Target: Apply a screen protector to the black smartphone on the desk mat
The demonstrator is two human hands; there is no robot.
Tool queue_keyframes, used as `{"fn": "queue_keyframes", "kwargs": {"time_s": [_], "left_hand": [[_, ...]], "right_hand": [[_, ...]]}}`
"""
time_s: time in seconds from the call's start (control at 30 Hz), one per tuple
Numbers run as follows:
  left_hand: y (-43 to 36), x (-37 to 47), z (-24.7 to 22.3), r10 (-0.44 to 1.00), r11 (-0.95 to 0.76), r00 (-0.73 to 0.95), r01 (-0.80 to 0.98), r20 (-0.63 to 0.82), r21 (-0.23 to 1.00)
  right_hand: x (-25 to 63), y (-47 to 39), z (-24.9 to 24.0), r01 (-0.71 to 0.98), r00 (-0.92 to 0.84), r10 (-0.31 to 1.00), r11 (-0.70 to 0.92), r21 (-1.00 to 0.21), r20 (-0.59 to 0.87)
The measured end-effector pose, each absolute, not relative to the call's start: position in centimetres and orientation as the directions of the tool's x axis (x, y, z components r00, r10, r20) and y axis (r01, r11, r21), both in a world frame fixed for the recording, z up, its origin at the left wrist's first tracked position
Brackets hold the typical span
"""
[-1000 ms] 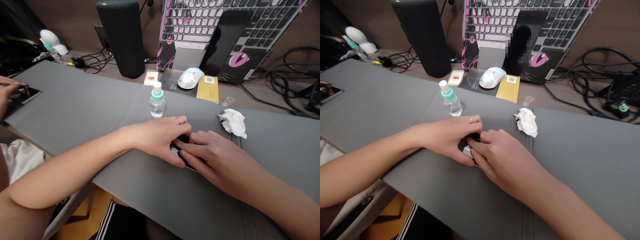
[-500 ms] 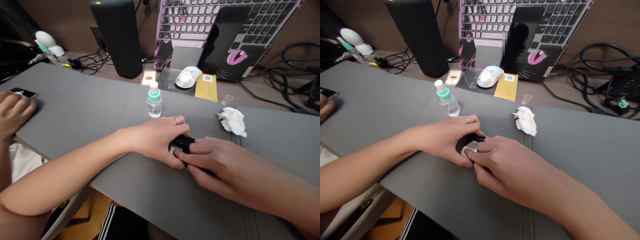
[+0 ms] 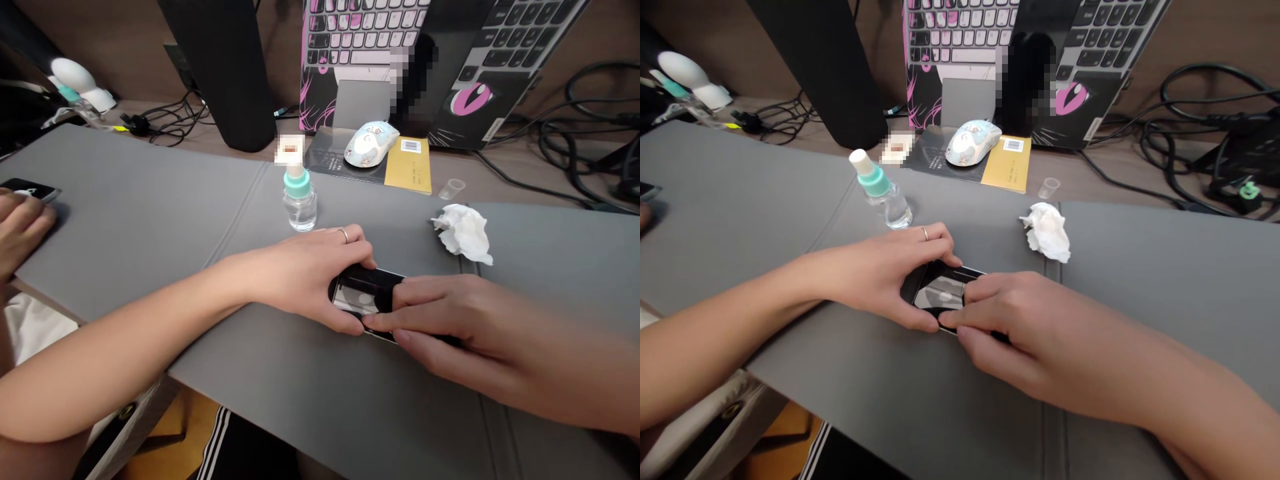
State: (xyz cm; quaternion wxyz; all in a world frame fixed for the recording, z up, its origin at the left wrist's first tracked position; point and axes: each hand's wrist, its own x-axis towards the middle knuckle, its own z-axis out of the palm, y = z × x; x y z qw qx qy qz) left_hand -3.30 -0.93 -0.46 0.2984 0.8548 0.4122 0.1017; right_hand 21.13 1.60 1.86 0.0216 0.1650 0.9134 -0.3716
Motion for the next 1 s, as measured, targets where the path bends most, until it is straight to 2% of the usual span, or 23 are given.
{"fn": "queue_keyframes", "kwargs": {"time_s": [0.1,0.27,0.43,0.7,1.0], "left_hand": [[-0.9,-3.2,-0.4,0.770,-0.482,0.634,0.650,-0.071,0.587],[-1.0,-3.0,-0.3,0.773,-0.470,0.629,0.660,-0.088,0.587],[-1.0,-2.9,-0.2,0.776,-0.464,0.624,0.668,-0.098,0.581],[-1.0,-2.9,-0.3,0.768,-0.483,0.634,0.666,-0.090,0.568],[-0.8,-3.0,-0.3,0.754,-0.503,0.651,0.658,-0.087,0.560]], "right_hand": [[21.4,1.8,1.9,0.354,-0.930,0.318,0.644,-0.679,-0.183],[21.5,1.8,1.9,0.391,-0.903,0.411,0.653,-0.648,-0.130],[21.2,1.7,1.4,0.397,-0.892,0.443,0.673,-0.623,-0.090],[20.0,1.4,0.5,0.324,-0.926,0.377,0.787,-0.524,-0.007],[18.8,1.8,-0.3,0.302,-0.923,0.374,0.846,-0.440,0.086]]}}
